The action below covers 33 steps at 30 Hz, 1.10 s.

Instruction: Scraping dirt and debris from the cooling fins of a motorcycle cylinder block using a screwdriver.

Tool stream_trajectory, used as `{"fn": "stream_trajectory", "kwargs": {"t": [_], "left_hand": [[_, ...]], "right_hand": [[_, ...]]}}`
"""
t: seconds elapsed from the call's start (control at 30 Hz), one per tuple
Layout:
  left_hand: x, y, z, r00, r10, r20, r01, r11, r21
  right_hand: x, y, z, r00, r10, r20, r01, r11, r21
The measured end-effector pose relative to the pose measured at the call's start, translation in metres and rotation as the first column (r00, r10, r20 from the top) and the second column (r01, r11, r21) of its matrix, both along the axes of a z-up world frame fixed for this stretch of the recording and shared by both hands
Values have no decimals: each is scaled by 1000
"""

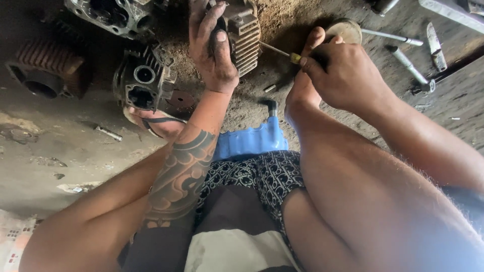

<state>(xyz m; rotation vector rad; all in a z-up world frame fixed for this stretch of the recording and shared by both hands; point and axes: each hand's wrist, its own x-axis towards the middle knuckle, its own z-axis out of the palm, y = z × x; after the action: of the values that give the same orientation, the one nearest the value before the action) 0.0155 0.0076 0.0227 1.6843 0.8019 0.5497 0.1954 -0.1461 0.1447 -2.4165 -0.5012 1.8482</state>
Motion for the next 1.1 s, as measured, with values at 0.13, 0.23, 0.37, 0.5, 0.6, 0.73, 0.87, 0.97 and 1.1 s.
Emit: {"fn": "stream_trajectory", "kwargs": {"t": [0.13,0.23,0.37,0.5,0.6,0.73,0.87,0.97,1.1], "left_hand": [[1,1,2,1000,-3,-16,3,1000,6],[-1,1,5,998,-10,-60,10,1000,-2],[4,2,6,999,-1,-43,1,1000,-3],[5,1,9,1000,6,13,-6,1000,-16],[5,1,10,1000,13,-4,-13,1000,-13],[10,3,18,999,4,42,-6,999,38],[-5,-3,-8,999,38,15,-40,995,91],[-6,-4,2,998,36,-59,-35,999,19],[2,1,-2,1000,-1,-21,4,990,141]], "right_hand": [[11,23,8,952,306,4,-305,952,-36],[3,22,-5,860,498,112,-510,844,164],[15,41,-11,963,216,-160,-217,976,13],[8,-9,-63,965,254,-61,-240,954,179],[-1,-43,-114,969,247,-2,-225,884,410],[-4,-53,-130,947,302,114,-321,843,431],[6,-69,-130,952,219,216,-307,722,621],[-3,-59,-93,864,332,378,-484,755,443],[-26,-31,-51,562,520,644,-699,715,33]]}}
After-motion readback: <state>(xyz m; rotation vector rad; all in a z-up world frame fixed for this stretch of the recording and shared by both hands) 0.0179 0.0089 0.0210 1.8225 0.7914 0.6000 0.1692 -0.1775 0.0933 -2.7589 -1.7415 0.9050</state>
